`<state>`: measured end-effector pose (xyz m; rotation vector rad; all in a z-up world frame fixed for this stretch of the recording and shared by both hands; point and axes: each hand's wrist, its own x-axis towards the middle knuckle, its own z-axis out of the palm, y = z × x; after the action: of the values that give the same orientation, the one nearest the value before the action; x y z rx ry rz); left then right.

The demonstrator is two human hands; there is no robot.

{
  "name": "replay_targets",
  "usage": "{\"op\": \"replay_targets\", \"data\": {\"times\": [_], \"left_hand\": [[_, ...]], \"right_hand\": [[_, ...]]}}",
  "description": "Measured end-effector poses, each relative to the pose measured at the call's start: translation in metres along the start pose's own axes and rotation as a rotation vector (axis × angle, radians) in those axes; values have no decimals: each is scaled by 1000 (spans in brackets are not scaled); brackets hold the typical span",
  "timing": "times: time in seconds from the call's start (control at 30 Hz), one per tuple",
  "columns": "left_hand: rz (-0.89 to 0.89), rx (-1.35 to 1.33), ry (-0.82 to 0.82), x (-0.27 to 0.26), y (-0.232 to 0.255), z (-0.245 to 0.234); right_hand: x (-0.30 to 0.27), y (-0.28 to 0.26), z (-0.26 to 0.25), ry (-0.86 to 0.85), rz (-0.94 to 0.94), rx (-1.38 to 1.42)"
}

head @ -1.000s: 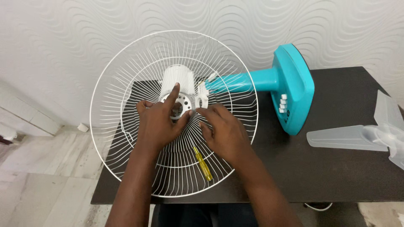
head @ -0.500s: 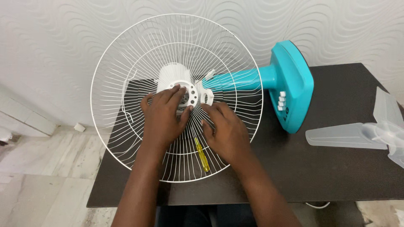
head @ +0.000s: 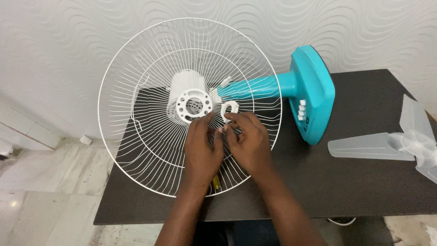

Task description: The person disassembles a teal LG table fan by removing the front grille, unscrewing the blade hub, detaching the fan blades, and removing the rear grille and motor housing. A yellow screwdriver is used to loosen the central hub nut.

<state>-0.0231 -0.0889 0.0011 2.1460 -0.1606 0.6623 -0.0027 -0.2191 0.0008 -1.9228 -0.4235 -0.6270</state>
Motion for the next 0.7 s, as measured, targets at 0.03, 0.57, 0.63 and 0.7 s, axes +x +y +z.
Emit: {"op": "replay_targets", "data": {"times": [0.03,0.57,0.63,0.7], "left_hand": [[19,6,24,-1,0,2],[-52,-10,-49,-7,20,15],[-48,-23,-62,-8,20,17],[-21,-41,-60,-9,18,16]], "right_hand": [[1,2,-1,13,7,15],[-12,-4,-20,37,-92,-89],[-15,-3,-21,78,-168,-171],[-17,-3,-20,93,-178,-207]]}}
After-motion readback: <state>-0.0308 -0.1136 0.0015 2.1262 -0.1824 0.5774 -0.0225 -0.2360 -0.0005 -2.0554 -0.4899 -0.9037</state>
